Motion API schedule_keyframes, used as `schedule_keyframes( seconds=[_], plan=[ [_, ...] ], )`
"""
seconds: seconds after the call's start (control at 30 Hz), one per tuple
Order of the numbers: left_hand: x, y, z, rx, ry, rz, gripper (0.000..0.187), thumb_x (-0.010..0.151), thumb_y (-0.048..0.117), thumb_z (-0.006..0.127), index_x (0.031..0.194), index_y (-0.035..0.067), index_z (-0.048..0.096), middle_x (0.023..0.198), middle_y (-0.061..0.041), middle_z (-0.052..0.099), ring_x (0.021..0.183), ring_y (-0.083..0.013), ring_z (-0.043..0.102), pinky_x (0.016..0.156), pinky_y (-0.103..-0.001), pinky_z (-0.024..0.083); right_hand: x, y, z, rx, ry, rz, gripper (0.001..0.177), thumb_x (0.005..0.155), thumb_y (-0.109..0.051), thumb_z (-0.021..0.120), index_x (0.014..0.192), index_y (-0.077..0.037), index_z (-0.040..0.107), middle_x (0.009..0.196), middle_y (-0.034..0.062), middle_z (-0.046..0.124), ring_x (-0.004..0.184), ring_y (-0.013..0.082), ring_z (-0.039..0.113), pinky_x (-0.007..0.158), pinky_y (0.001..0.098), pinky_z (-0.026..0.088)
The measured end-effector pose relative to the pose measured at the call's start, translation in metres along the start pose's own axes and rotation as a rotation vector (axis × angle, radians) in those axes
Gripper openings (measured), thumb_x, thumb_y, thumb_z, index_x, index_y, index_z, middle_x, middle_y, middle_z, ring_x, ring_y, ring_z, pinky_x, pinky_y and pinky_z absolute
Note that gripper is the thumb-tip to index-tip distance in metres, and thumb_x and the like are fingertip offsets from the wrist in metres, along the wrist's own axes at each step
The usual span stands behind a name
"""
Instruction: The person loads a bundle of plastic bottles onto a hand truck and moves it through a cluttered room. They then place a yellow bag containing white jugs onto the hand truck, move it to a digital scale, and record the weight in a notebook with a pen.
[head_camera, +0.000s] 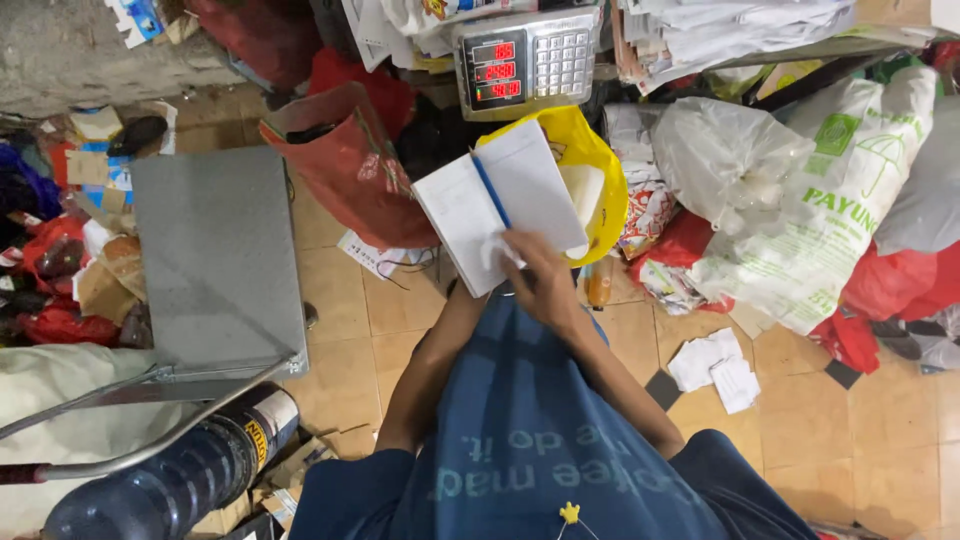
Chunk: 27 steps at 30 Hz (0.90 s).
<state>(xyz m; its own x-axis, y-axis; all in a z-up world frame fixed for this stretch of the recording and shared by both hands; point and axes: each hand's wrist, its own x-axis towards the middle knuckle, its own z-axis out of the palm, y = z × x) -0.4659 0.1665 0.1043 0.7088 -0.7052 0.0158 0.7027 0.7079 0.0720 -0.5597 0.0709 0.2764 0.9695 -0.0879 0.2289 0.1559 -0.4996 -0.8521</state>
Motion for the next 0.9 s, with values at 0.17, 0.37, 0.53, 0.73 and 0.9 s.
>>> schedule_keyframes(
  seconds=[0.17,0.37,0.53,0.73,0.9],
  plan=[
    [-0.05,-0.01,-0.054,-0.061,-0.072,-0.063,0.047,0.112,0.043,0.031,0.138,0.007,0.05,0.129,-0.01,0.06,0.123,-0.0264,0.055,0.106,-0.041,0.046,0.017,-0.028,0.013,-0.315,0.199,-0.103,0.051,0.097,-0.009,0.072,0.144,-0.001,0.054,0.133,0.0197,0.061,0.117,0.0369,0.064,0.097,0.0409,0.055],
    [-0.052,-0.037,-0.129,-0.151,-0.116,-0.004,0.043,0.122,0.036,0.034,0.136,0.002,0.054,0.123,-0.01,0.061,0.12,-0.0253,0.058,0.107,-0.038,0.049,0.016,-0.026,0.042,-0.125,0.126,0.136,0.051,0.096,-0.007,0.07,0.144,-0.007,0.054,0.093,0.0119,0.066,0.076,0.0261,0.066,0.071,0.0373,0.055],
    [-0.06,0.006,-0.045,0.085,0.205,0.007,0.065,0.107,0.055,0.045,0.15,0.006,0.047,0.133,-0.013,0.06,0.12,-0.0268,0.061,0.105,-0.04,0.052,0.019,-0.024,0.039,-0.079,0.15,0.203,0.028,0.103,0.004,0.054,0.125,-0.005,0.068,0.09,0.0153,0.064,0.07,0.0243,0.062,0.065,0.0339,0.051],
    [-0.076,0.012,0.003,0.166,0.111,0.164,0.092,0.097,0.069,0.052,0.154,-0.002,0.04,0.138,-0.021,0.059,0.123,-0.0317,0.062,0.106,-0.045,0.052,-0.003,-0.002,0.03,0.054,0.216,0.091,0.025,0.096,0.008,0.06,0.117,-0.002,0.069,0.11,0.0101,0.081,0.091,0.0228,0.076,0.088,0.0289,0.059],
    [-0.079,-0.004,-0.004,0.256,0.137,0.092,0.088,0.099,0.059,0.056,0.158,-0.001,0.032,0.145,-0.019,0.053,0.128,-0.0298,0.058,0.111,-0.045,0.047,0.011,-0.015,0.015,-0.025,0.212,-0.137,0.04,0.092,-0.003,0.078,0.116,-0.006,0.046,0.14,0.0215,0.064,0.14,0.0394,0.055,0.117,0.0439,0.045]
  ],
)
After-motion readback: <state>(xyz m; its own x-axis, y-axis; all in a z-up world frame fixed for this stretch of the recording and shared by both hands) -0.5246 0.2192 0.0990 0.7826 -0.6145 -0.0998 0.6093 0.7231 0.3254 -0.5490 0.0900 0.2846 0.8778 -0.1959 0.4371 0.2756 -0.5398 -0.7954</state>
